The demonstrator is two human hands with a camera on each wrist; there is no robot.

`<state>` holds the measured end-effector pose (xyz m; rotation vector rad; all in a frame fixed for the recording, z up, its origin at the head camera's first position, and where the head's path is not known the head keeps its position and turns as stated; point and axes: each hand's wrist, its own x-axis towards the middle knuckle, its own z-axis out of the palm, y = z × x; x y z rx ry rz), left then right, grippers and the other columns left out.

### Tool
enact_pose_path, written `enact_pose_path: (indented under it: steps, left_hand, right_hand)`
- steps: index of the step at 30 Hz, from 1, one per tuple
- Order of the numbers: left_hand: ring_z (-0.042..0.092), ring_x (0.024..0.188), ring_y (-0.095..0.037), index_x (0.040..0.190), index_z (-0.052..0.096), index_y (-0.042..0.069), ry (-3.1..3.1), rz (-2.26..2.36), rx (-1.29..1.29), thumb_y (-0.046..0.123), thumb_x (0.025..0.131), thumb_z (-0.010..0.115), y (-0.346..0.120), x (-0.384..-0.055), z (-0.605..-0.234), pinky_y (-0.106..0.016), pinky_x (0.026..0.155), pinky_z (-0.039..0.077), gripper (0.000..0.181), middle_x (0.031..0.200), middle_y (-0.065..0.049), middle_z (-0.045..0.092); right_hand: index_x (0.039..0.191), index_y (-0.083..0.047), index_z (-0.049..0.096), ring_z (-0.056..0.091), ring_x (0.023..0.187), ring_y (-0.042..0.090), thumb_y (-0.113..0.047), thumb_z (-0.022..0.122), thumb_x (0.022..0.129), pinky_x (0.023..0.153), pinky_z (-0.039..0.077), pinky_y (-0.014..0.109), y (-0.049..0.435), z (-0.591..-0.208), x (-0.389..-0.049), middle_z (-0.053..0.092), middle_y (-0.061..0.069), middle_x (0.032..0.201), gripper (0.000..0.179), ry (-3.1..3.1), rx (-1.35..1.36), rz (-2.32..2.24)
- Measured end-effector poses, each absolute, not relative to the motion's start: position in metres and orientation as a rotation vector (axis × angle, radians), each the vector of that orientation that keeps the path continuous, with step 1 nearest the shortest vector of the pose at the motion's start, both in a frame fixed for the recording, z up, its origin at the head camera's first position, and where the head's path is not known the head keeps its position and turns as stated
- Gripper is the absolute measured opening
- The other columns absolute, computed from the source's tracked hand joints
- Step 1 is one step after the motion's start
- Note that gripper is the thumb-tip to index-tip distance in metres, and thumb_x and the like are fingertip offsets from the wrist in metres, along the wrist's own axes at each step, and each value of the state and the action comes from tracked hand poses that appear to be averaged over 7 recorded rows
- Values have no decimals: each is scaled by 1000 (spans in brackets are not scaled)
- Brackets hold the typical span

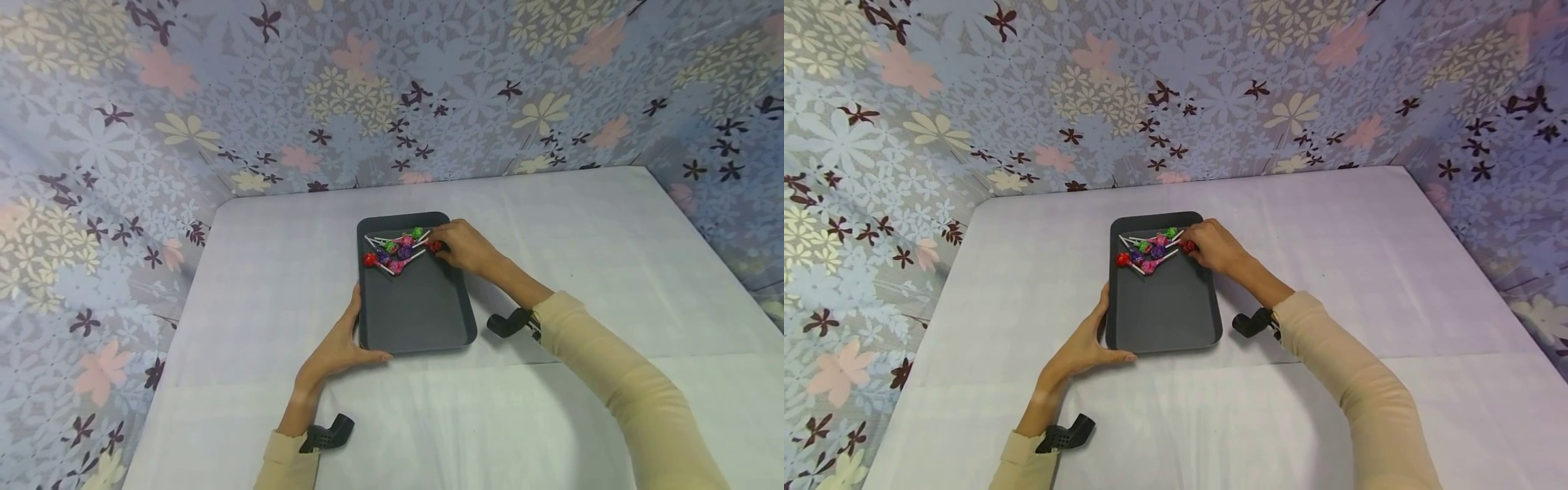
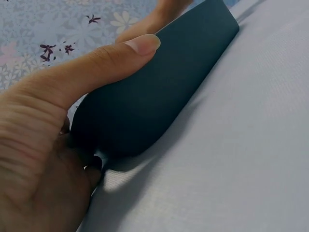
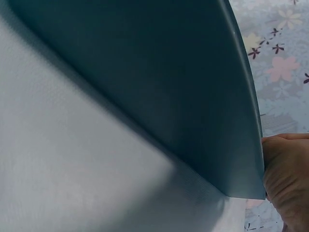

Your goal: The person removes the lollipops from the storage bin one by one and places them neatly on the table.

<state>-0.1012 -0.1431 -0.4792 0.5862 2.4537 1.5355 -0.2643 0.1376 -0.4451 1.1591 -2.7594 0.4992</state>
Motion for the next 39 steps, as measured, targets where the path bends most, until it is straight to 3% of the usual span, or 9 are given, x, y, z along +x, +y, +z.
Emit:
enact_pose_path:
  steps: [14,19,22,27,32,39]
  left_hand:
    - [17,149,-30,156,-8,7,2262,1774,624,1,66,89,-146,-104,-482,-40,113,30,133,164,-14,-1]
    - [23,147,-30,157,-5,7,2240,1817,611,-1,65,89,-148,-104,-483,-38,111,33,131,164,-15,1]
    - [25,146,-29,157,-3,9,2232,1828,589,-1,65,89,-148,-105,-483,-36,110,35,130,164,-13,2]
    - [18,149,-28,157,-3,11,2259,1779,558,4,68,88,-148,-105,-482,-37,112,31,128,165,-10,0]
    - [5,151,-28,156,-10,9,2312,1676,557,10,69,89,-146,-102,-480,-41,117,23,133,164,-11,-7]
    - [3,151,-30,156,-13,7,2378,1609,574,14,64,92,-144,-101,-483,-47,118,20,140,164,-12,-8]
  right_hand:
    - [97,0,76,69,80,26,0,77,80,84,52,44,139,-442,-264,75,12,89,17,-2765,1163,570]
    - [99,0,75,68,83,25,-1,74,82,81,53,42,140,-437,-259,74,12,92,17,-2819,1113,636]
    - [102,0,75,68,87,26,-3,73,83,86,52,44,143,-433,-255,75,11,95,18,-2851,1073,659]
    - [104,-2,75,68,92,28,-4,72,84,92,50,48,150,-428,-251,75,12,99,20,-2861,1033,717]
    - [104,-2,75,68,93,29,-2,72,84,87,52,48,158,-427,-249,74,12,98,21,-2810,1010,845]
    - [102,-3,75,68,91,31,1,74,82,84,52,51,176,-430,-249,74,13,96,20,-2660,906,987]
